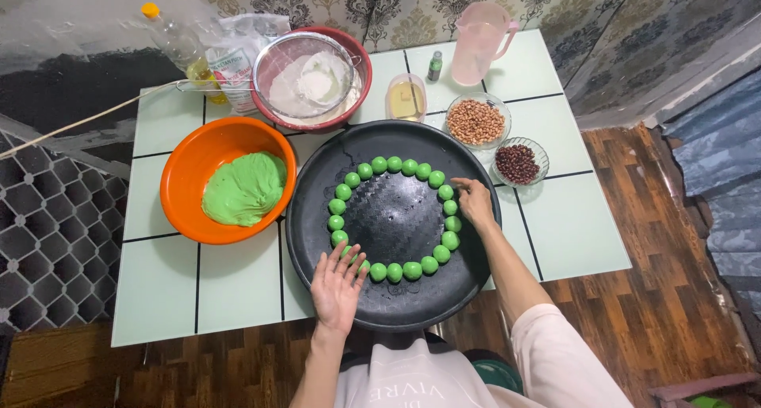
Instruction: Shaping small pieces of green dough into uniform balls and arranging them in a circular pattern on a tray.
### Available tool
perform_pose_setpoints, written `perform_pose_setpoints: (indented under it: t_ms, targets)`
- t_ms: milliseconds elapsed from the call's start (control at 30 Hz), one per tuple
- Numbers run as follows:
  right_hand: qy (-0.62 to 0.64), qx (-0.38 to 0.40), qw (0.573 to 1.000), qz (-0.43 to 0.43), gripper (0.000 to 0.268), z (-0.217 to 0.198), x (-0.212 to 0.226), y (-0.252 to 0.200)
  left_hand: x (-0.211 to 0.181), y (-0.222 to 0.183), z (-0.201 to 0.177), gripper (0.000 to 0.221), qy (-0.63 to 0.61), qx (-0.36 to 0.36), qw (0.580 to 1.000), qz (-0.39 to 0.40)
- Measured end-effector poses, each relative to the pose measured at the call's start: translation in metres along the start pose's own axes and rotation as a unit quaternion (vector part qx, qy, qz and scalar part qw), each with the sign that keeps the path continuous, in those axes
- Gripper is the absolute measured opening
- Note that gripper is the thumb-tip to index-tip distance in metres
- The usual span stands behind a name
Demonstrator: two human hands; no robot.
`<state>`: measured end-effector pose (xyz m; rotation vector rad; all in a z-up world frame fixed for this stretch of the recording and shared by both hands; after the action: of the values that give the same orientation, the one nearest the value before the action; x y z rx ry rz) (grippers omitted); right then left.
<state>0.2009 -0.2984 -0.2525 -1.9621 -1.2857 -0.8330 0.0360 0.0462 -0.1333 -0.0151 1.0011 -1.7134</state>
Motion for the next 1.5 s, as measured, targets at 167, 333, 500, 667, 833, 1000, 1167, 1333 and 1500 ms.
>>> perform_pose_setpoints:
  t_ms: [167,333,500,667,833,1000,1167,1333,1500]
  targets:
    - [-0.094,0.087,0.988,-0.083,0.058,-0.004,0.023,-0.019,-0.008,-0.011,0.003,0.054,0.002,-0.039,0.999,0.034]
    - [-0.070,0.082,0.991,-0.076,0.054,0.000,0.019,-0.019,-0.010,-0.004,-0.018,0.050,0.007,-0.039,0.997,0.061]
    - [-0.025,-0.109,0.975,-0.190,0.029,-0.006,0.063,-0.046,-0.010,0.004,-0.042,0.047,0.024,-0.080,0.994,0.071]
    - [0.236,0.049,0.962,-0.132,0.008,0.073,0.109,-0.142,0.021,0.023,-0.062,0.030,0.010,-0.090,0.995,0.038]
    - [0.306,0.172,0.923,-0.156,0.012,0.132,0.157,-0.232,0.020,0.020,-0.032,0.049,-0.027,-0.081,0.995,0.045]
    - [0.325,0.216,0.894,-0.220,0.051,0.128,0.183,-0.246,-0.020,0.001,-0.013,0.059,-0.075,-0.123,0.988,0.047]
    - [0.201,0.214,0.944,-0.151,0.036,0.166,0.147,-0.195,-0.068,0.027,-0.046,0.039,0.058,-0.090,0.983,0.149]
    - [0.092,0.171,0.894,-0.404,0.031,0.182,0.221,-0.140,-0.137,0.113,-0.076,0.046,0.327,-0.108,0.885,0.312]
    - [-0.055,0.180,0.804,-0.564,0.050,0.249,0.266,-0.088,-0.205,0.186,-0.078,0.052,0.668,-0.112,0.632,0.376]
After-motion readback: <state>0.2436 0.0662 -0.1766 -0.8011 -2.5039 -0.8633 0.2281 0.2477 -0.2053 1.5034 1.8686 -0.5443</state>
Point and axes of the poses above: each hand's wrist, its own y-axis towards the middle knuckle, its own z-axis out of the palm, x = y × z, the point moved 4 cm from there along y, towards the middle knuckle, and after that the axes turned 1 degree about y, right-handed, at the moved point
